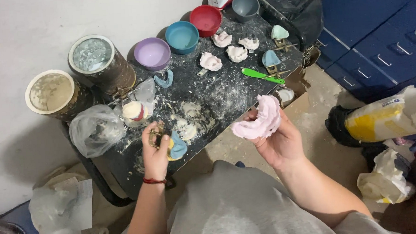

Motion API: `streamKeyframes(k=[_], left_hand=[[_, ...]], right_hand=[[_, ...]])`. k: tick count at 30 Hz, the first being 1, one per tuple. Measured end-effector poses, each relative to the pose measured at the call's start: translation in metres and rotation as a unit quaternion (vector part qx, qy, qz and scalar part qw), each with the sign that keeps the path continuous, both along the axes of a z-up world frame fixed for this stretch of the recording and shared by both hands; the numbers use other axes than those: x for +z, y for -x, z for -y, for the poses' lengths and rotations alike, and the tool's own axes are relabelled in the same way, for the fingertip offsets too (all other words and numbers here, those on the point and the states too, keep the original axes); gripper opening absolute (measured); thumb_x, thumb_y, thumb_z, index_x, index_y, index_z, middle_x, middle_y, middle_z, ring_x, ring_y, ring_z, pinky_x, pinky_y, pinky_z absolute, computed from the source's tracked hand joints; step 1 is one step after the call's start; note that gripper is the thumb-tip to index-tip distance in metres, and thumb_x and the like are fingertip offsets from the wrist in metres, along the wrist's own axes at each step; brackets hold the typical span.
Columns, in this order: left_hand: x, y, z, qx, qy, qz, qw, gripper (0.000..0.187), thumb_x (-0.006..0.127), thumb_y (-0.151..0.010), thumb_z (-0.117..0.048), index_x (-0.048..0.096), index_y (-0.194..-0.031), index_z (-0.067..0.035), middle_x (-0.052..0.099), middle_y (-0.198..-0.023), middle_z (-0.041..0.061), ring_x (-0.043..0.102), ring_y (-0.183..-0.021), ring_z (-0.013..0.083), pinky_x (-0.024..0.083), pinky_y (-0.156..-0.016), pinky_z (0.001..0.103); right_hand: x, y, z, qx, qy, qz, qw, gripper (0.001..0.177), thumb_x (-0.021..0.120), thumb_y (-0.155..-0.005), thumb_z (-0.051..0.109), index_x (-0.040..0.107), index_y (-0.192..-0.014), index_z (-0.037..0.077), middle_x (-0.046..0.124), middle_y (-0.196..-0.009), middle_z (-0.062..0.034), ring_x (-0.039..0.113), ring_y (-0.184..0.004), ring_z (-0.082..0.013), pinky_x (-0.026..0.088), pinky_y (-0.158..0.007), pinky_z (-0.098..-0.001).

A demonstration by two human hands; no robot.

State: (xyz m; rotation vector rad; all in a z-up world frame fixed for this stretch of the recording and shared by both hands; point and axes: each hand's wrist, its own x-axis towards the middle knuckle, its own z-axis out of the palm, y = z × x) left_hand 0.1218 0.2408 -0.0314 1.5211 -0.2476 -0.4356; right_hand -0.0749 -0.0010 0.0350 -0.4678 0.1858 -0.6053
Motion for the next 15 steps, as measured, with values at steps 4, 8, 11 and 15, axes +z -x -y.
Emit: streamKeyframes(k=[4, 8, 11, 15], left_hand=[[-0.051, -0.029, -0.017, -0.004, 0.045, 0.055, 0.997, 0.052, 0.055, -0.098, 0.011, 0.043, -0.147, -0.002, 0.048, -0.155, 0.030, 0.038, -0.150, 0.0400, 0.033, -0.121, 0.053], [-0.046, -0.041, -0.032, 0.033, -0.004, 0.013, 0.999, 0.060, 0.068, -0.094, 0.005, 0.050, -0.150, -0.006, 0.065, -0.126, 0.021, 0.059, -0.116, 0.0229, 0.054, -0.098, 0.039], [-0.039, -0.042, -0.037, 0.056, -0.110, 0.071, 0.990, 0.056, 0.077, -0.092, -0.010, 0.058, -0.144, -0.010, 0.058, -0.135, 0.019, 0.054, -0.126, 0.0309, 0.045, -0.106, 0.047], [-0.003, -0.027, -0.019, 0.092, -0.233, 0.338, 0.907, 0.042, 0.084, -0.090, -0.017, 0.071, -0.129, -0.009, 0.052, -0.146, 0.022, 0.049, -0.140, 0.0452, 0.032, -0.118, 0.059]], right_hand=[[-0.006, 0.002, 0.001, 0.009, 0.002, 0.008, 1.000, 0.028, 0.057, -0.099, 0.018, 0.070, -0.120, 0.005, 0.072, -0.107, -0.0328, 0.073, -0.104, -0.0476, 0.067, -0.076, -0.0611], [0.001, -0.002, -0.002, 0.017, 0.017, 0.007, 1.000, 0.028, 0.056, -0.099, 0.018, 0.069, -0.119, 0.003, 0.072, -0.107, -0.0332, 0.074, -0.104, -0.0478, 0.066, -0.077, -0.0602], [0.005, -0.007, -0.002, 0.023, 0.040, -0.018, 0.999, 0.028, 0.059, -0.098, 0.019, 0.068, -0.117, 0.001, 0.072, -0.102, -0.0329, 0.076, -0.098, -0.0456, 0.067, -0.073, -0.0560], [0.007, -0.015, -0.008, 0.036, 0.069, -0.061, 0.995, 0.025, 0.060, -0.097, 0.021, 0.064, -0.112, 0.000, 0.074, -0.093, -0.0309, 0.079, -0.082, -0.0393, 0.069, -0.060, -0.0444]])
